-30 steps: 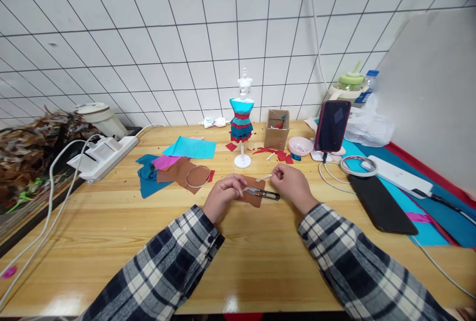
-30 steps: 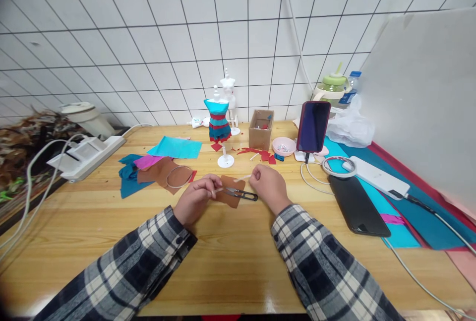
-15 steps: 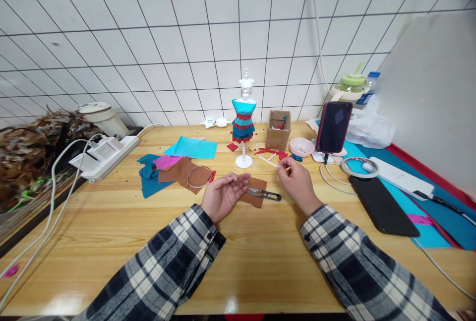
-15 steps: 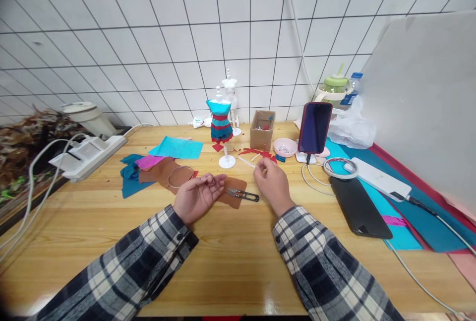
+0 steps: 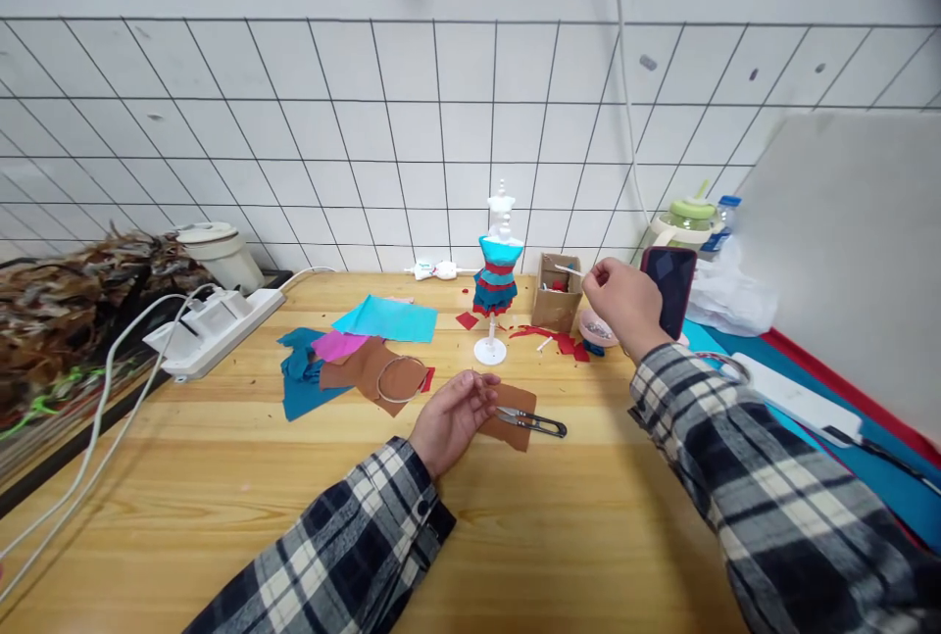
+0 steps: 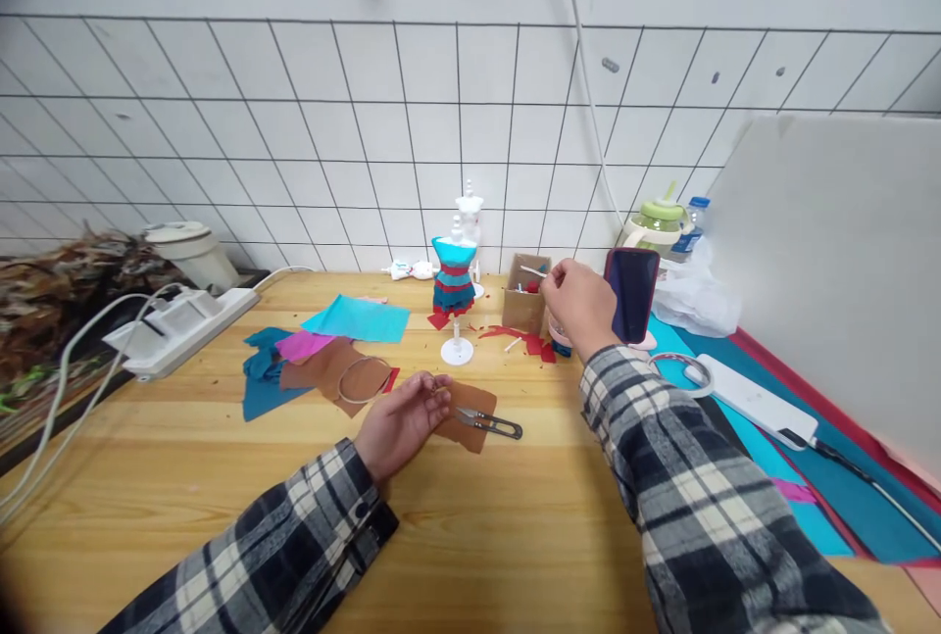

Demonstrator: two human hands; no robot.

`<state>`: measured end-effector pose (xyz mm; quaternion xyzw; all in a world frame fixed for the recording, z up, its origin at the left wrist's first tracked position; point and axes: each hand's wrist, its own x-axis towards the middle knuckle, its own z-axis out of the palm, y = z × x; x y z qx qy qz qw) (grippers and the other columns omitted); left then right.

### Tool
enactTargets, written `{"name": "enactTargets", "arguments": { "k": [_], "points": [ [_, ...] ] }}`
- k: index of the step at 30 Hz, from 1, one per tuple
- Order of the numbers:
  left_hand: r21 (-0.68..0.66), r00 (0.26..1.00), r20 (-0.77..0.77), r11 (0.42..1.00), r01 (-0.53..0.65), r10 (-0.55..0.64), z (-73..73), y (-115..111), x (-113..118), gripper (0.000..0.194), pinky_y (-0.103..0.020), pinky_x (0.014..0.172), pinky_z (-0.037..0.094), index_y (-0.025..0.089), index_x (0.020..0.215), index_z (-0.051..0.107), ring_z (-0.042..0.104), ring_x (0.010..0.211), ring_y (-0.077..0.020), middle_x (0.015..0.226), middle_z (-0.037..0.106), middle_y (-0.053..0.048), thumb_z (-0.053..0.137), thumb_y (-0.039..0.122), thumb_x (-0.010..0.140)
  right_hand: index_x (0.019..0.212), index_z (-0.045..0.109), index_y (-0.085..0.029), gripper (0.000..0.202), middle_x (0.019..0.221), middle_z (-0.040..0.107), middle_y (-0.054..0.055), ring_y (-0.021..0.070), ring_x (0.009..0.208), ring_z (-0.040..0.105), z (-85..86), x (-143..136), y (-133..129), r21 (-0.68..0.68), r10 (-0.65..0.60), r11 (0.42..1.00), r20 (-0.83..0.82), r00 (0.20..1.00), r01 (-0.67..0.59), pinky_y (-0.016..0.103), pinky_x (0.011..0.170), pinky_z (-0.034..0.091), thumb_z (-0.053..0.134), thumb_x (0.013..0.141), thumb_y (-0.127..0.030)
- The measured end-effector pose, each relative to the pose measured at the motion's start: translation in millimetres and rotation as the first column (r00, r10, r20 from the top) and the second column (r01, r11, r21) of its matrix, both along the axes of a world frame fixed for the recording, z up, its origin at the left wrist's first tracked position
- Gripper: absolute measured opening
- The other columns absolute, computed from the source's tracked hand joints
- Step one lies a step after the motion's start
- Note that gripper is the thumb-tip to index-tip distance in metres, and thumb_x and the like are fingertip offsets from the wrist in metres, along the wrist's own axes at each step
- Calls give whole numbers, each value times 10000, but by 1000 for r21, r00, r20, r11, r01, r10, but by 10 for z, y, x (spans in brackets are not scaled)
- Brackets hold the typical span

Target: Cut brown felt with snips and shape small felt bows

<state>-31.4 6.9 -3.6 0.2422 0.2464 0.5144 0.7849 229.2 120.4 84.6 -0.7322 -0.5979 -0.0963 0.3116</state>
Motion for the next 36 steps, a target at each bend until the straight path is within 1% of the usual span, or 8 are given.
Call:
{"name": "enactTargets", "arguments": {
  "k": [10,15,18,21,24,26,30,36],
  "points": [
    [-153,999,43,988,8,-1,6,42,8,148,-264,708,520,152,688,609,630,823,-142,1078,662,-68,583,197,827,1051,716,-205,353,900,704,134,244,901,559,-271,7,198,-181,243,965,360,901,-188,339,729,385,446,837,-126],
    [-136,997,76,990,30,-19,6,47,3,133,-271,737,522,159,701,607,630,882,-147,1151,640,-49,582,187,829,1265,581,-180,459,1225,611,133,280,1088,495,-406,-34,-106,-5,311,949,170,935,-315,409,887,383,451,828,-137],
    [-92,999,40,996,-4,8,5,46,12,108,-277,774,516,167,727,604,625,938,-155,1170,632,-46,599,200,830,1171,608,-173,367,1115,630,125,247,964,544,-553,-278,-526,184,310,944,-201,929,-275,390,845,425,461,840,-227],
    [-13,998,-4,998,-61,61,13,36,38,95,-293,902,481,177,756,592,585,1071,-163,1221,610,-41,614,227,834,965,640,-173,251,715,591,21,145,602,512,-708,-648,-990,87,359,883,-758,544,-461,273,567,442,536,808,-338],
    [85,991,-81,991,-103,110,45,-2,84,126,-310,985,429,185,760,575,510,1201,-178,1291,573,-36,607,272,847,992,665,-188,317,661,544,-26,77,466,425,-728,-922,-1313,72,106,581,-994,-13,-811,193,393,345,642,745,-387],
    [130,981,-151,986,-99,119,74,-41,121,139,-296,986,417,189,757,575,444,1275,-186,1325,549,-29,612,290,845,1074,661,-226,381,828,606,0,66,524,485,-678,-994,-1419,140,-153,480,-958,-240,-866,152,349,313,692,726,-377],
    [175,971,-231,984,-26,67,109,-114,179,131,-270,935,433,197,765,582,333,1356,-188,1377,503,-10,605,292,852,1014,669,-231,312,848,618,-19,28,536,497,-622,-989,-1469,150,-358,575,-838,-412,-804,90,338,289,737,722,-315],
    [187,965,-257,982,1,48,100,-135,204,148,-280,971,411,186,747,593,334,1350,-201,1392,490,-18,619,295,844,1049,646,-244,382,758,605,-66,7,493,496,-698,-1013,-1463,168,-388,670,-752,-534,-723,82,364,344,788,694,-248]
  ]
}}
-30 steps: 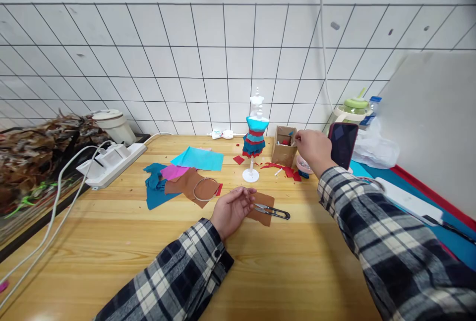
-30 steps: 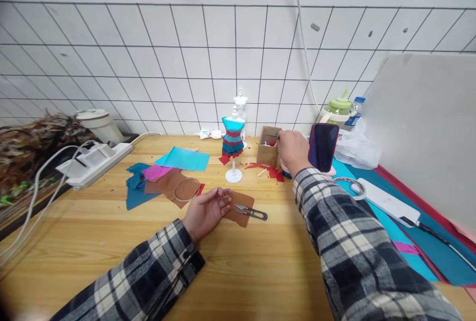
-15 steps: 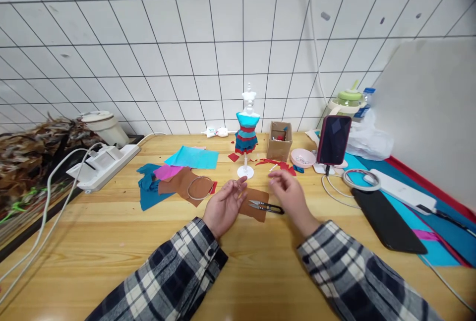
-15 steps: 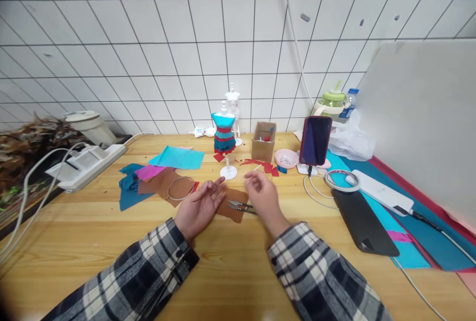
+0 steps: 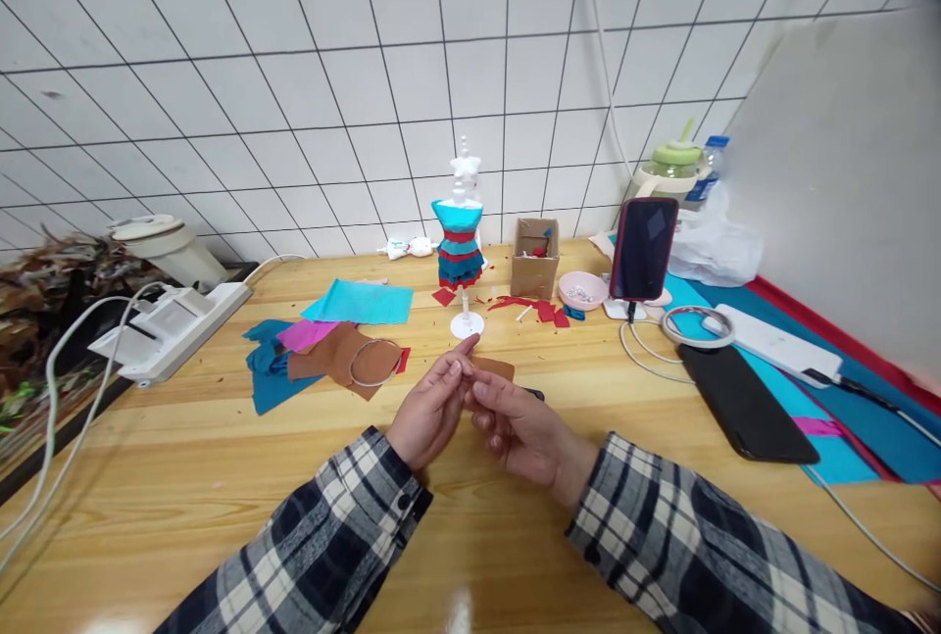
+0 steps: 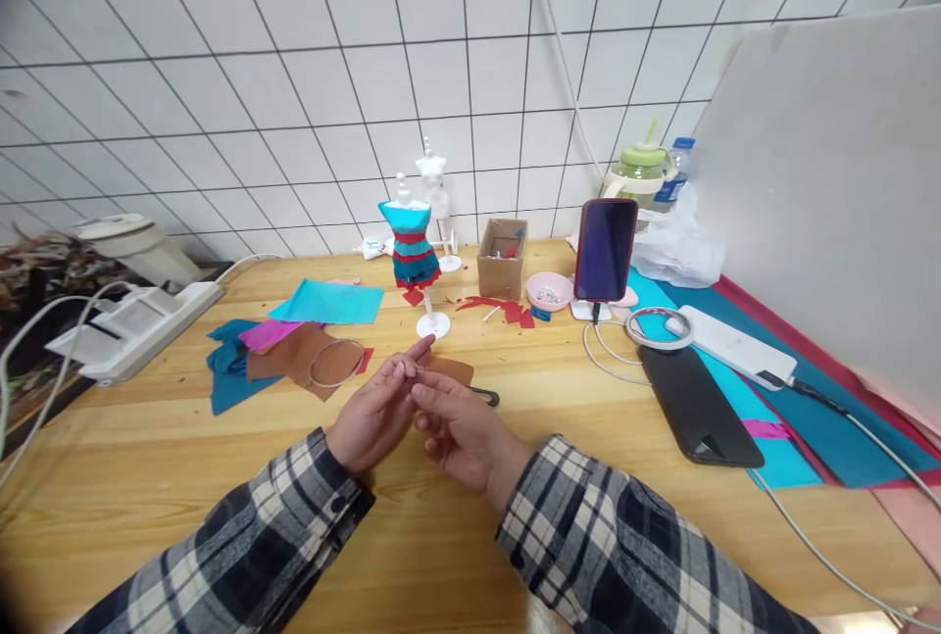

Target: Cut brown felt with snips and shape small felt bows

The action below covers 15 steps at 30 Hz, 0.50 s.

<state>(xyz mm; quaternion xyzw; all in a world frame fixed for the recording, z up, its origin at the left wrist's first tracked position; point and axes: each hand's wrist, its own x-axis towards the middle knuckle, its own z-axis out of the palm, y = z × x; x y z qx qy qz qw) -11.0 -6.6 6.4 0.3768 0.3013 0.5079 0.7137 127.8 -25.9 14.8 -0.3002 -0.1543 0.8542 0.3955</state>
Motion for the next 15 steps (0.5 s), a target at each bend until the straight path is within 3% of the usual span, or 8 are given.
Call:
{"name": "enactTargets", "arguments": {
  "k": [7,15],
  "points": [
    [-12,999,1,999,50,-50,-25,-4,1,139,-292,1056,342,187,763,622,350,1340,-194,1432,451,-11,623,293,854,965,645,-200,349,670,582,-88,0,439,472,-52,-50,11,-97,-115,989,-28,993,111,94,365,386,817,664,-240],
    [9,993,40,994,108,-109,-87,4,-19,142,-398,1070,316,176,825,633,493,1196,-224,1446,430,-34,590,299,881,900,624,-171,345,625,544,-95,-4,421,450,-51,-29,38,-102,-164,982,-51,985,159,80,346,379,832,637,-252]
  ]
}}
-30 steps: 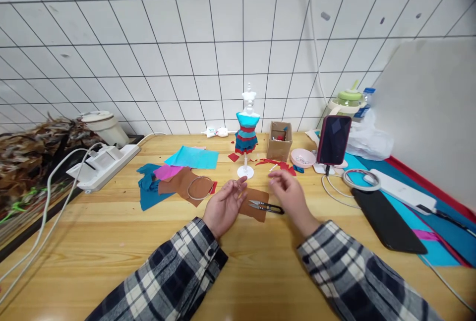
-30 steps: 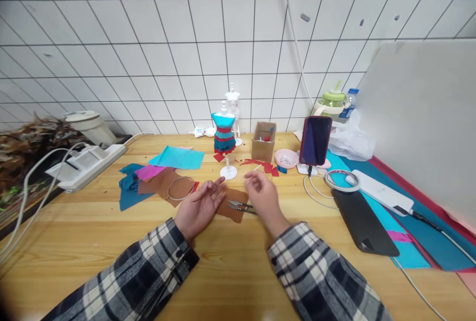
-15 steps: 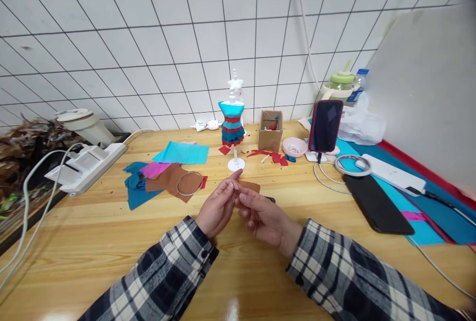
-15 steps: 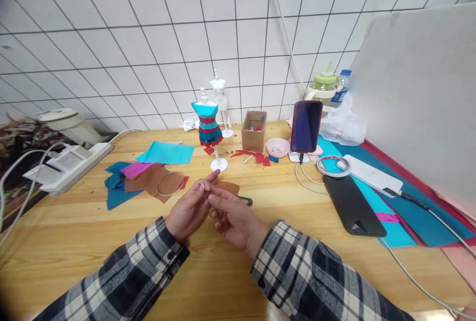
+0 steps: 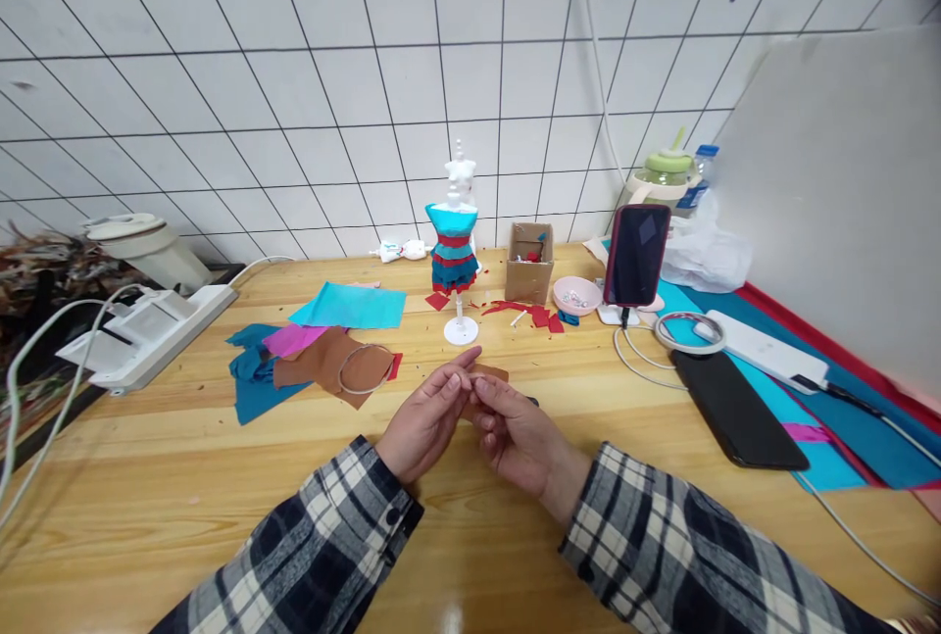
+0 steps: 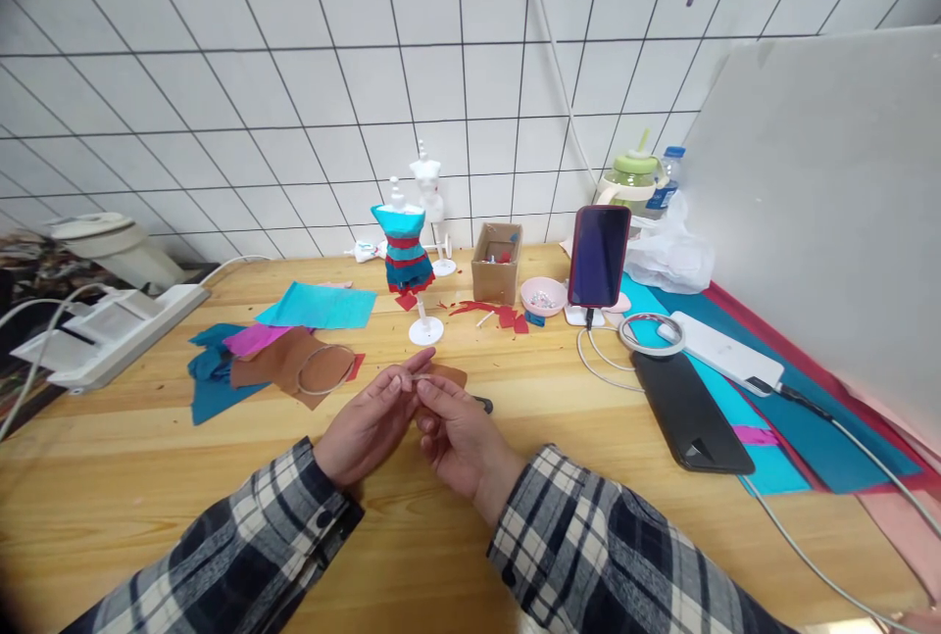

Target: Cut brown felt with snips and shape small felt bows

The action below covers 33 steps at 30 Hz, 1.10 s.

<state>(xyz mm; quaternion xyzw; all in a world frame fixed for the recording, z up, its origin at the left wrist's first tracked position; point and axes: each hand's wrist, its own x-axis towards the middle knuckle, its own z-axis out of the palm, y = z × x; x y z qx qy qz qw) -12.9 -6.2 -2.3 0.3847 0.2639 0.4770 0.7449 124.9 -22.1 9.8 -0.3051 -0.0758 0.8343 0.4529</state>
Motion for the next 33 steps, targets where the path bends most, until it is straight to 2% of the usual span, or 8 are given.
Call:
{"name": "enactTargets", "arguments": {
  "k": [4,14,22,25,27,29,31,33],
  "points": [
    [-15,1000,5,1000,21,-21,-14,6,-6,143,-412,1052,329,171,857,639,486,1210,-243,1340,531,-75,594,305,879,890,604,-184,324,635,537,-94,-5,418,432,-7,-3,-1,30,3,1000,22,1000,-4,82,344,375,815,659,-268],
    [-27,999,31,1000,-5,6,39,7,-4,174,-346,939,422,171,766,613,517,1138,-211,1348,533,-59,627,322,852,773,521,-197,329,541,474,-88,47,442,395,-19,13,-1,276,-3,956,344,939,-98,141,365,388,762,662,-394],
    [-76,997,68,997,-26,32,49,48,-38,162,-358,961,415,168,746,597,511,1160,-210,1290,571,-68,595,283,860,724,467,-209,205,519,465,-83,71,434,394,-75,16,19,345,-4,917,511,860,-200,190,413,371,607,727,-357],
    [-62,998,15,996,-62,63,33,57,-43,188,-362,966,408,162,685,570,505,1159,-221,1224,600,-86,574,261,846,700,450,-206,115,540,455,-65,87,471,414,-64,80,50,489,-191,788,771,607,-374,210,467,344,533,744,-271],
    [19,990,-82,993,-113,114,30,60,-52,227,-379,974,397,168,639,533,496,1162,-239,1185,608,-88,544,266,844,681,471,-192,77,602,497,-32,103,559,449,-14,171,80,565,-512,610,816,268,-556,227,521,314,530,729,-205],
    [187,946,-270,973,-134,182,48,59,-68,250,-387,999,364,174,623,511,469,1187,-251,1179,591,-85,515,268,854,713,507,-185,54,694,552,5,126,650,480,57,280,111,517,-748,472,664,-14,-714,253,551,282,511,766,-192],
    [387,831,-484,919,-77,274,90,51,-89,250,-380,1024,327,175,639,521,445,1208,-249,1180,565,-86,505,269,870,741,528,-184,95,722,569,21,139,683,496,119,376,138,442,-829,445,533,-171,-778,269,551,264,481,820,-210],
    [532,703,-609,847,18,368,141,40,-107,247,-374,1030,314,176,674,544,453,1188,-240,1160,552,-89,493,285,890,760,533,-187,115,733,576,27,149,706,514,145,438,158,401,-843,441,492,-218,-803,272,557,276,468,847,-224]
  ]
}}
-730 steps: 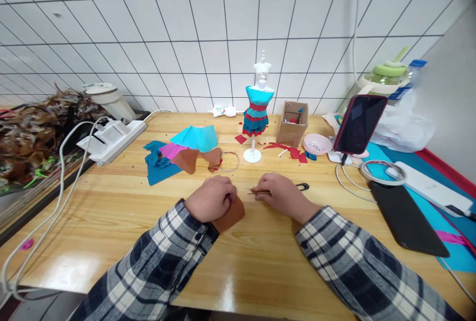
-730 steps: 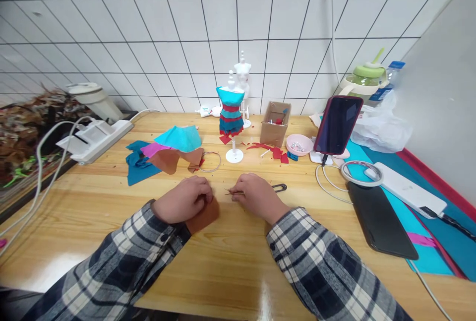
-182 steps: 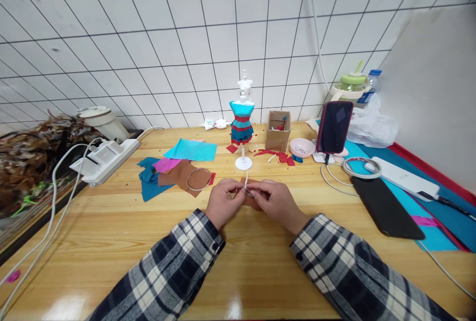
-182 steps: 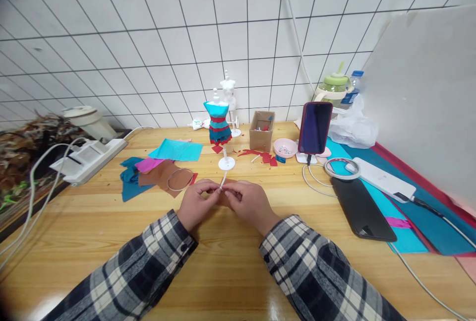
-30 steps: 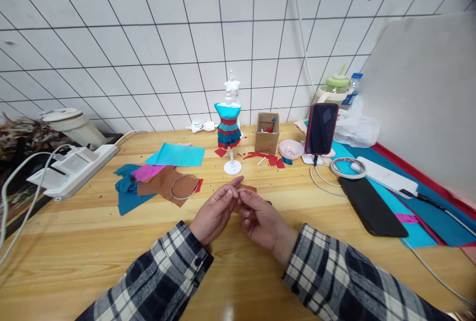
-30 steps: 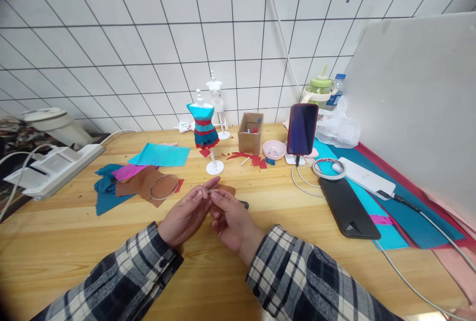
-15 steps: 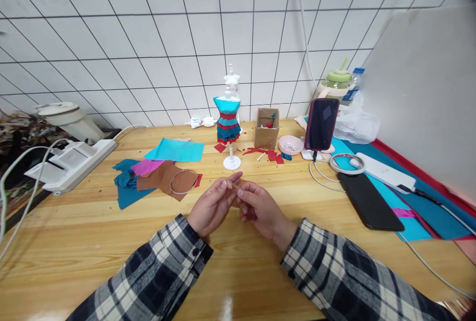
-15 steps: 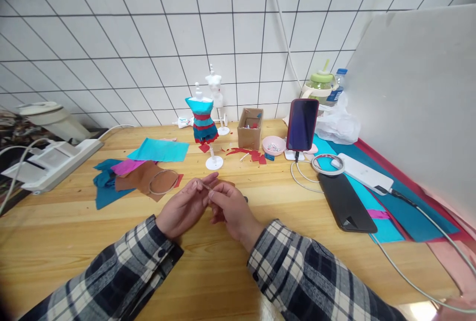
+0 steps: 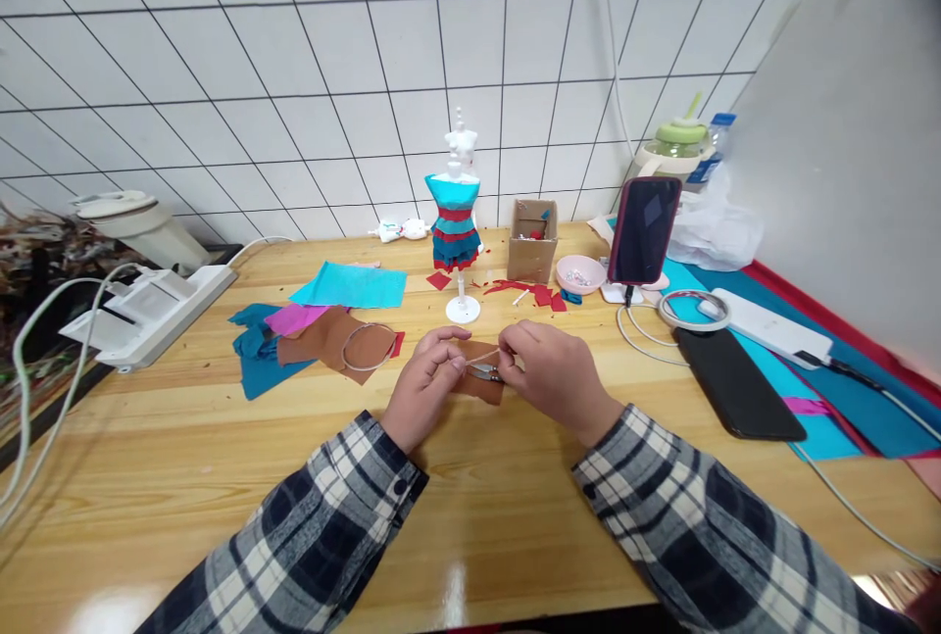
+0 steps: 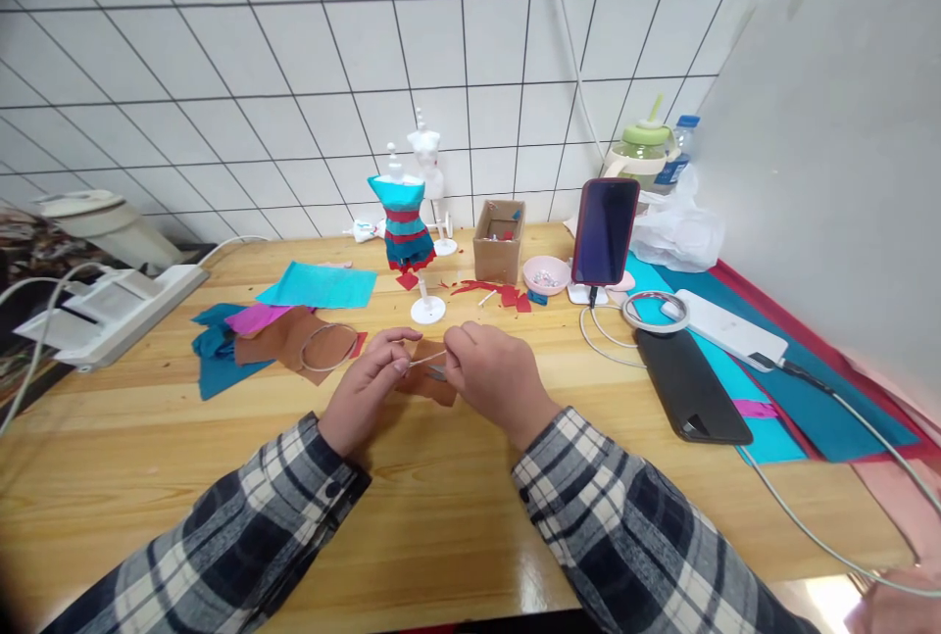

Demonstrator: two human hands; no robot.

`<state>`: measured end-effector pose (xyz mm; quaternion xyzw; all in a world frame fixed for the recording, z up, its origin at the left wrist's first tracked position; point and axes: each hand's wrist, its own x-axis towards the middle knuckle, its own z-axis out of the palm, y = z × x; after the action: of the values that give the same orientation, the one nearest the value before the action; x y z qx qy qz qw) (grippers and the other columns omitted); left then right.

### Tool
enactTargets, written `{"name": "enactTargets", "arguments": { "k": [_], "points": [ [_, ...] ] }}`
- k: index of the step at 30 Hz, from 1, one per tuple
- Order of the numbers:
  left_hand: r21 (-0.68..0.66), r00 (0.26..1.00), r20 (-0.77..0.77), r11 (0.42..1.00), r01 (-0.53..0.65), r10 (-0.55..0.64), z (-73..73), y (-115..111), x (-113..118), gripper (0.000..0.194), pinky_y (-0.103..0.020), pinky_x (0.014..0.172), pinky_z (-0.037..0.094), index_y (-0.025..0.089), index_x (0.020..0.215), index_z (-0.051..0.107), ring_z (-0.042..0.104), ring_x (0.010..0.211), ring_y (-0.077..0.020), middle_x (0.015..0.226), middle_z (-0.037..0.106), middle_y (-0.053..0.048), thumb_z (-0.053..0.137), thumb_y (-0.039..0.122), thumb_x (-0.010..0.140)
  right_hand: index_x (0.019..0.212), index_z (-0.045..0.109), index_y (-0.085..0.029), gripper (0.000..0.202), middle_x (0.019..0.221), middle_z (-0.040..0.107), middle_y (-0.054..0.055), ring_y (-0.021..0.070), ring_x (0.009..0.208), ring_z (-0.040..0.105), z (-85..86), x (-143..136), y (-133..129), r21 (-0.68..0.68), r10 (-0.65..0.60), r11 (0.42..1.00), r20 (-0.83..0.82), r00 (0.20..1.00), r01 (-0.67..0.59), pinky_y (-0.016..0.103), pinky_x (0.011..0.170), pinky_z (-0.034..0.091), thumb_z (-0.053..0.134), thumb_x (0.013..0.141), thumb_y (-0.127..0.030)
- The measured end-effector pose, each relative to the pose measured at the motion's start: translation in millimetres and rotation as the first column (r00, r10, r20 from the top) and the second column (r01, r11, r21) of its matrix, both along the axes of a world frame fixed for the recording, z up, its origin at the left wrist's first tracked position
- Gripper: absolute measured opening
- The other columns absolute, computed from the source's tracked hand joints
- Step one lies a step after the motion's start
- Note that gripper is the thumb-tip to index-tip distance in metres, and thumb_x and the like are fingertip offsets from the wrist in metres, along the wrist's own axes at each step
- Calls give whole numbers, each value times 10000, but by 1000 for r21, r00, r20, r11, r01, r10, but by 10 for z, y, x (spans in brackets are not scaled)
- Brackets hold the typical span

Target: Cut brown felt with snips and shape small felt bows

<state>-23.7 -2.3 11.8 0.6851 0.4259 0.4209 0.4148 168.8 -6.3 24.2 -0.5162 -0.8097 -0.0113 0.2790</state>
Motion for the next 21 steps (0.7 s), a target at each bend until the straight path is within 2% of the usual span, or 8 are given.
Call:
{"name": "enactTargets", "arguments": {
  "k": [3,5,8,11,13,15,18,21],
  "points": [
    [99,990,-136,994,52,-38,52,-10,-17,267,-383,1023,320,181,722,553,478,1146,-232,1136,552,-88,443,317,923,887,525,-194,86,833,607,34,148,725,543,-33,35,24,-99,25,994,-174,984,-43,255,577,342,508,804,-189],
    [90,985,-150,990,105,-90,57,-7,-25,268,-388,1025,321,183,739,556,487,1136,-232,1133,556,-85,436,329,929,1037,478,-203,319,955,619,47,145,772,573,-76,47,43,-219,86,955,-447,890,-202,242,603,408,512,733,-113],
    [67,987,-105,989,128,-121,37,6,-42,277,-393,1017,333,182,748,572,505,1108,-237,1126,565,-89,443,349,928,1127,443,-218,481,1026,615,54,159,915,597,-120,86,83,-319,113,754,-798,592,-574,254,679,492,484,677,-52],
    [76,985,-101,986,147,-139,15,21,-61,296,-392,1006,338,181,749,609,513,1082,-246,1087,587,-93,462,372,920,1110,521,-212,372,1041,616,58,171,933,602,-136,137,124,-361,-58,557,-915,399,-748,293,699,538,528,745,-139],
    [84,981,-111,982,168,-158,5,30,-70,293,-387,996,341,187,769,640,516,1068,-247,1062,604,-90,474,378,916,1114,563,-208,331,1053,623,60,167,883,616,-142,153,140,-395,-133,486,-915,381,-780,303,674,558,587,785,-241],
    [89,980,-110,980,177,-167,3,36,-73,287,-383,985,346,192,783,658,524,1049,-245,1047,615,-88,482,377,914,1120,583,-204,386,1011,640,52,155,818,631,-150,146,143,-435,-151,453,-898,414,-778,285,639,563,674,757,-299],
    [97,979,-118,979,179,-167,12,42,-76,289,-380,971,351,195,775,664,534,1026,-243,1028,618,-86,483,373,913,1185,562,-221,550,913,660,24,142,737,640,-169,112,139,-486,-180,444,-871,457,-753,246,564,548,765,682,-313],
    [114,971,-173,975,189,-167,23,49,-80,260,-370,949,359,202,805,674,536,1012,-238,1019,620,-82,493,358,908,1100,631,-193,442,809,668,15,131,639,622,-190,90,143,-547,-190,465,-830,525,-696,243,517,520,739,709,-368]
  ]
}}
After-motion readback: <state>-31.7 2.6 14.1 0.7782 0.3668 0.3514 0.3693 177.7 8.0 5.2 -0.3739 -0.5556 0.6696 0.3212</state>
